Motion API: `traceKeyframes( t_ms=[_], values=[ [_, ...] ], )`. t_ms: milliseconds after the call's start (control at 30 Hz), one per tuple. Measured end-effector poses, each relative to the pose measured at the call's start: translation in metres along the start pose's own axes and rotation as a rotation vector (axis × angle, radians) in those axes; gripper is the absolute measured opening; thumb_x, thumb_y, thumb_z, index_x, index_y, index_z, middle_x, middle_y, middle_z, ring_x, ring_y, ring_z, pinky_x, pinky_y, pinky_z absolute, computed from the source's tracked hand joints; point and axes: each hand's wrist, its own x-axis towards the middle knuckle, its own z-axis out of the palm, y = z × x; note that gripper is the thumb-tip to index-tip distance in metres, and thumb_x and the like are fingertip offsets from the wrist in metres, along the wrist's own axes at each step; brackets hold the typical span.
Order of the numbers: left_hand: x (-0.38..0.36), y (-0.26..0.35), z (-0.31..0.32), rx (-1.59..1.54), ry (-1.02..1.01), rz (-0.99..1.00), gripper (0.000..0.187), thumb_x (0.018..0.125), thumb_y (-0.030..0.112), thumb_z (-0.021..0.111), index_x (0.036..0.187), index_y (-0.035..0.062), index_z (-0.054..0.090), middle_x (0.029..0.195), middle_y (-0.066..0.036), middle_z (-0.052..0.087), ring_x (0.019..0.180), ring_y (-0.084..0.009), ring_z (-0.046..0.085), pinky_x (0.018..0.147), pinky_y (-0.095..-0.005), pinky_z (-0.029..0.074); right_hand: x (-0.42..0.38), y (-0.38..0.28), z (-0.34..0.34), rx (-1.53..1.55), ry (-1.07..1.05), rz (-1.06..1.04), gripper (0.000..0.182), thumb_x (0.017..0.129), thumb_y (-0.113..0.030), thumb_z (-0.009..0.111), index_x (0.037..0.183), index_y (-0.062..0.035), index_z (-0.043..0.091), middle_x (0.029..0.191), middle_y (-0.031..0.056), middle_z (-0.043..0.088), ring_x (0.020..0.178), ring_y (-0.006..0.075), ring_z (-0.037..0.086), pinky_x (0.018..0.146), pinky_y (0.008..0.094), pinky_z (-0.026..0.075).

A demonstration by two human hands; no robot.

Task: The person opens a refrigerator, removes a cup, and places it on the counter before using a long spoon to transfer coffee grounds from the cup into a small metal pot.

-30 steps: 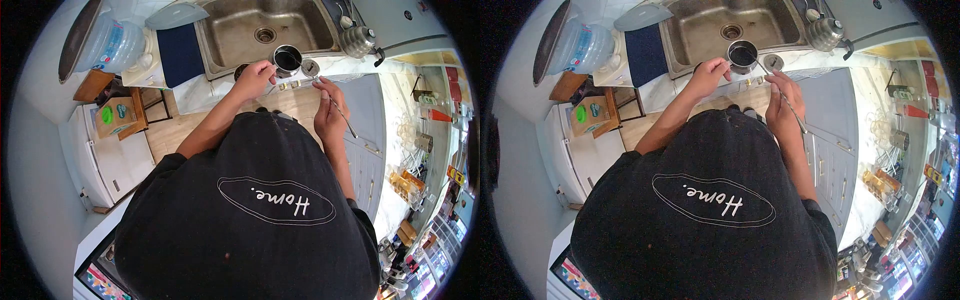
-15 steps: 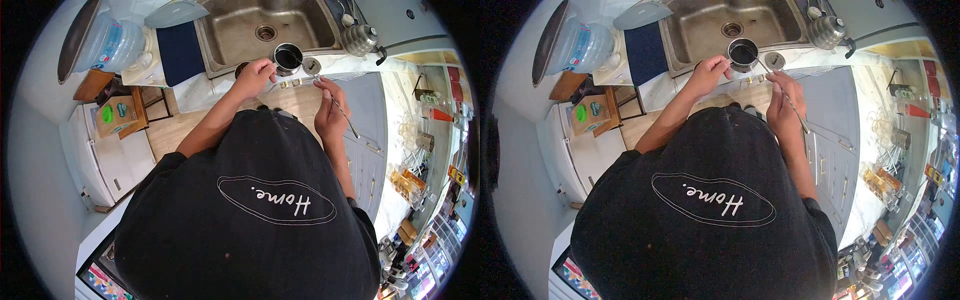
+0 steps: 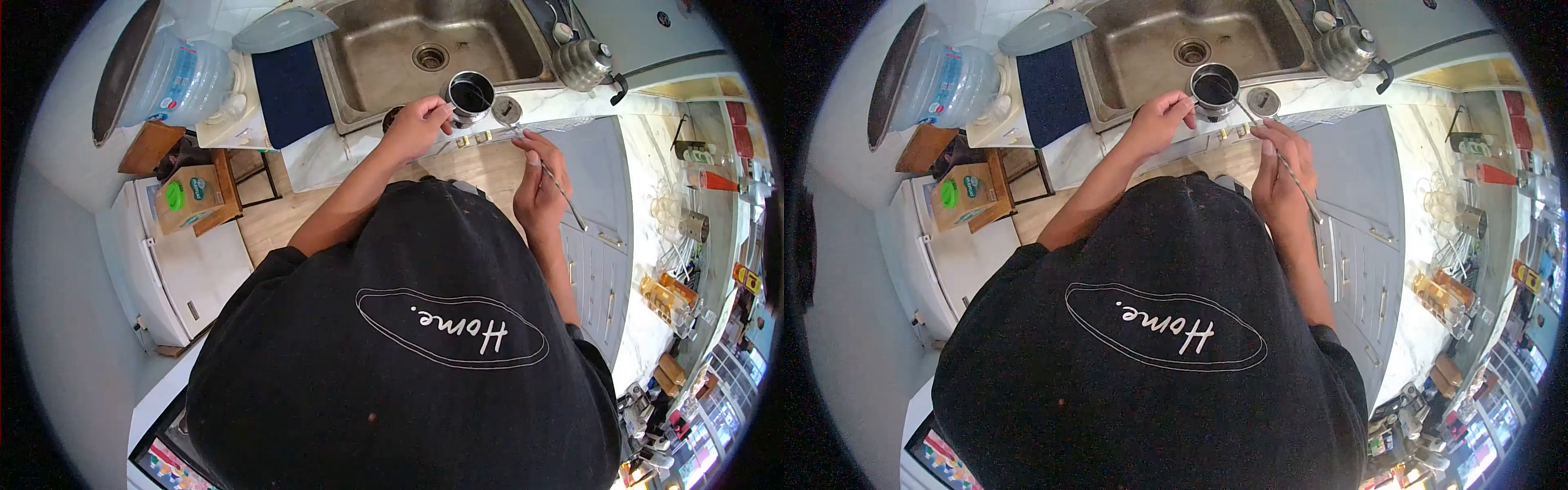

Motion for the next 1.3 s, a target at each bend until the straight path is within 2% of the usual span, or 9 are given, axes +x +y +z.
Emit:
traceKeyframes(
  t_ms=[100,200,300,400,533,633,733,933,1300],
  values=[
    [0.001,-0.004,-0.002,-0.021,-0.004,0.015,0.03,0.104,0.031,0.056,0.097,0.0043,0.068,0.084,-0.004,0.074,0.07,-0.0114,0.054,0.067,-0.0306,0.044,0.001,-0.002,-0.001,-0.013,-0.026,0.011,0.022,0.105,-0.002,0.048,0.108,0.0009,0.07,0.112,0.0166,0.074,0.114,0.0327,0.071,0.098,0.0395,0.053],
    [0.003,-0.007,-0.002,-0.026,-0.009,0.035,0.029,0.104,0.031,0.056,0.097,0.0046,0.068,0.084,-0.003,0.074,0.069,-0.0106,0.053,0.066,-0.0301,0.044,-0.001,-0.003,0.003,0.061,0.036,0.068,0.016,0.103,-0.002,0.055,0.106,-0.0019,0.071,0.11,0.0167,0.074,0.109,0.0308,0.071,0.098,0.0405,0.052],
    [0.006,-0.011,-0.005,-0.053,-0.004,0.047,0.029,0.104,0.03,0.055,0.098,0.0046,0.068,0.083,-0.003,0.073,0.069,-0.0103,0.052,0.066,-0.0301,0.043,-0.001,-0.006,0.003,0.222,0.141,0.211,0.022,0.108,-0.007,0.048,0.109,0.0012,0.069,0.111,0.0161,0.075,0.107,0.0265,0.071,0.099,0.0389,0.052],
    [0.005,-0.01,-0.006,-0.062,0.007,0.048,0.028,0.104,0.029,0.055,0.098,0.0045,0.068,0.083,-0.003,0.073,0.069,-0.0104,0.052,0.066,-0.0303,0.043,0.006,-0.004,-0.006,0.309,0.229,0.26,0.029,0.111,-0.012,0.042,0.11,0.0045,0.065,0.11,0.0167,0.075,0.105,0.0242,0.072,0.099,0.0371,0.052],
    [0.007,-0.005,-0.009,-0.067,0.004,0.07,0.027,0.104,0.027,0.054,0.099,0.0045,0.067,0.082,-0.003,0.073,0.07,-0.0106,0.052,0.067,-0.03,0.043,0.012,0.008,-0.016,0.441,0.333,0.342,0.032,0.112,-0.017,0.039,0.11,0.0047,0.062,0.105,0.0184,0.075,0.107,0.0276,0.072,0.1,0.0408,0.053],
    [0.008,0.0,-0.007,-0.089,0.009,0.076,0.026,0.104,0.027,0.053,0.099,0.0045,0.067,0.082,-0.003,0.073,0.07,-0.0106,0.052,0.068,-0.0293,0.043,0.017,0.014,-0.021,0.535,0.395,0.437,0.032,0.114,-0.022,0.036,0.115,0.0026,0.057,0.106,0.0205,0.073,0.106,0.0293,0.072,0.098,0.0429,0.054],
    [0.01,-0.001,-0.004,-0.093,0.012,0.093,0.027,0.104,0.027,0.053,0.098,0.0045,0.066,0.083,-0.003,0.073,0.07,-0.0107,0.052,0.068,-0.0292,0.042,0.022,0.023,-0.026,0.608,0.446,0.531,0.032,0.115,-0.025,0.036,0.116,0.0011,0.056,0.105,0.0201,0.074,0.106,0.0293,0.072,0.095,0.0413,0.054],
    [0.004,-0.007,0.01,-0.106,0.064,0.051,0.027,0.105,0.027,0.053,0.098,0.0035,0.066,0.084,-0.004,0.072,0.072,-0.0115,0.054,0.069,-0.0294,0.044,0.028,0.034,-0.032,0.665,0.386,0.534,0.03,0.114,-0.023,0.039,0.116,0.0016,0.056,0.104,0.0194,0.073,0.106,0.0288,0.072,0.098,0.042,0.053],
    [-0.017,0.008,0.032,-0.087,0.197,0.073,0.024,0.107,0.021,0.052,0.096,0.0027,0.064,0.086,-0.005,0.07,0.084,-0.0124,0.059,0.081,-0.0284,0.045,0.05,0.06,-0.049,0.74,0.247,0.552,0.03,0.113,-0.02,0.038,0.116,0.0029,0.057,0.104,0.0203,0.073,0.105,0.0263,0.071,0.098,0.0409,0.053]
  ],
)
